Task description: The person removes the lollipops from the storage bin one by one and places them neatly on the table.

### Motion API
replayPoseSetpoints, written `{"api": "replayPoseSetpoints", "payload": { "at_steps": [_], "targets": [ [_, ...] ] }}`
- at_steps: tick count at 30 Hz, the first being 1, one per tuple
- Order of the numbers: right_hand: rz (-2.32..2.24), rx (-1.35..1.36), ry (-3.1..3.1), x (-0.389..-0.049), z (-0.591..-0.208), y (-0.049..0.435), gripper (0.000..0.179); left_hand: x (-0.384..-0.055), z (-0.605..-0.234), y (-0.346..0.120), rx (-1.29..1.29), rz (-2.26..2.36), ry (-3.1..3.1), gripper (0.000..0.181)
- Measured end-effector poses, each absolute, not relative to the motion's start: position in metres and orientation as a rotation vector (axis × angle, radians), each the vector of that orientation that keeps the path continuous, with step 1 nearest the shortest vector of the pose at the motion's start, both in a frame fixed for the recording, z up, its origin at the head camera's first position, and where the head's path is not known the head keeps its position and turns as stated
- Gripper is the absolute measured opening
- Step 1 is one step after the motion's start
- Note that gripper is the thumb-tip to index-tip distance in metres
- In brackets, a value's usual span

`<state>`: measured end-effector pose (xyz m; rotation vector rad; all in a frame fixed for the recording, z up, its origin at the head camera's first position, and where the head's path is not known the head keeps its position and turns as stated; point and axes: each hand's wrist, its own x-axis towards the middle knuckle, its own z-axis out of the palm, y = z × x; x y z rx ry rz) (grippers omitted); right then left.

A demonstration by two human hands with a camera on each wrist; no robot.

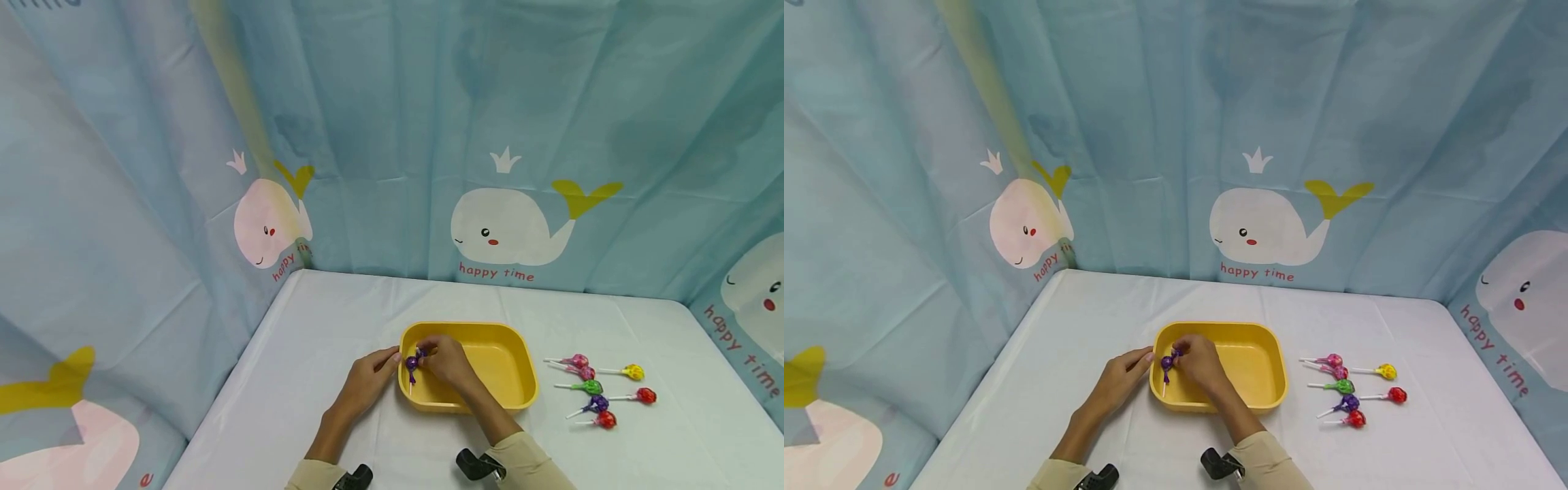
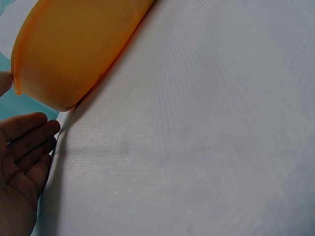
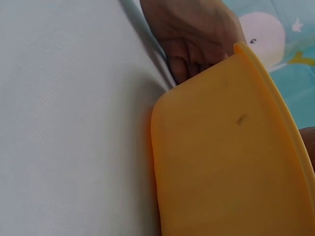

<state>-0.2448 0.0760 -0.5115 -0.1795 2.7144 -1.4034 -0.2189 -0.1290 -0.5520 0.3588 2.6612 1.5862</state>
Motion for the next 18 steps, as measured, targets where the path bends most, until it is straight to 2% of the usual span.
{"api": "replayPoseSetpoints", "payload": {
  "at_steps": [9,18],
  "targets": [
    [-1.391,-0.054,2.729,-0.239,-0.508,0.082,0.017,-0.219,-0.554,-0.13,0.348,1.575,2.664,0.056],
    [-1.519,-0.069,2.713,-0.23,-0.504,0.089,0.018,-0.219,-0.553,-0.129,0.355,1.567,2.68,0.056]
  ]
}}
